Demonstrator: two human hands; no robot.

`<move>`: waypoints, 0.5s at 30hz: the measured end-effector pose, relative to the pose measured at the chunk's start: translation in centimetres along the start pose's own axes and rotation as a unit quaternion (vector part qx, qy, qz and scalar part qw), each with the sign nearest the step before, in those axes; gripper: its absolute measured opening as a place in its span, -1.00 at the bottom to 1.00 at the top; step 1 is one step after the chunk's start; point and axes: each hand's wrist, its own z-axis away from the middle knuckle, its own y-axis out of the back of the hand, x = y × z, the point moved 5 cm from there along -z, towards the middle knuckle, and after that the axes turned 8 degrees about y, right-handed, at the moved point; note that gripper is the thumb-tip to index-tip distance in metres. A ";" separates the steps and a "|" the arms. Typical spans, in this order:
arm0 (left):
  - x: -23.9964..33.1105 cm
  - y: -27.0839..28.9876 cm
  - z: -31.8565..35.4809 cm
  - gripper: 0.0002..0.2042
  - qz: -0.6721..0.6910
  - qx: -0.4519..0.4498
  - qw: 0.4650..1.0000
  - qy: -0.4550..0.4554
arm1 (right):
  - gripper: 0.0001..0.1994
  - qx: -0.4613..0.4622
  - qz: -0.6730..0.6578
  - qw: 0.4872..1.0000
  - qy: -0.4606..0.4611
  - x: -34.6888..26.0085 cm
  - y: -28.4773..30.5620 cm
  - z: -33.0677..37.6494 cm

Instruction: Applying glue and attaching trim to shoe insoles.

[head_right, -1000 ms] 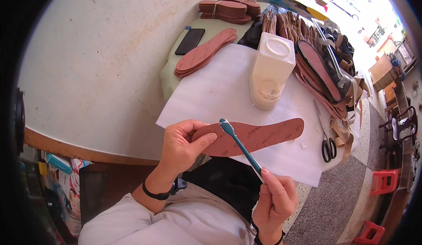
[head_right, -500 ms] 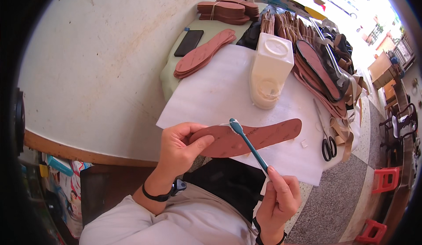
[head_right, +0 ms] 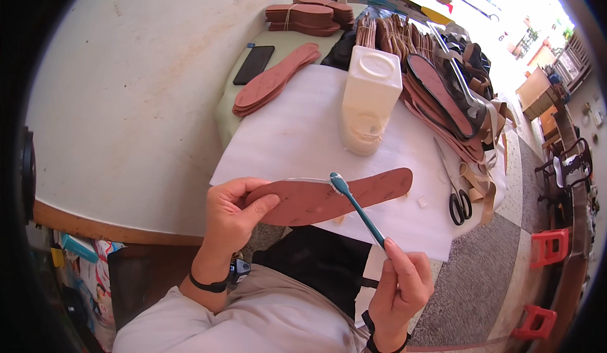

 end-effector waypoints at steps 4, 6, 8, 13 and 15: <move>0.2 0.1 0.1 -0.83 0.013 -0.005 1.000 -0.009 | -0.73 0.011 0.015 1.000 0.006 0.5 0.6 0.2; 0.1 0.2 0.2 -0.83 0.024 -0.010 1.000 0.000 | -0.66 0.014 0.018 1.000 0.015 0.7 0.8 0.2; 0.2 0.4 0.3 -0.83 0.030 -0.013 0.999 0.001 | -0.67 0.013 0.024 1.000 0.009 0.6 1.1 0.1; 0.0 0.9 0.2 -0.83 0.034 -0.020 0.999 -0.007 | -0.69 0.021 0.064 0.997 0.025 1.0 2.0 0.0; -0.1 1.0 0.1 -0.83 0.041 -0.021 0.999 -0.005 | -0.70 0.027 0.074 0.997 0.021 1.2 2.4 0.0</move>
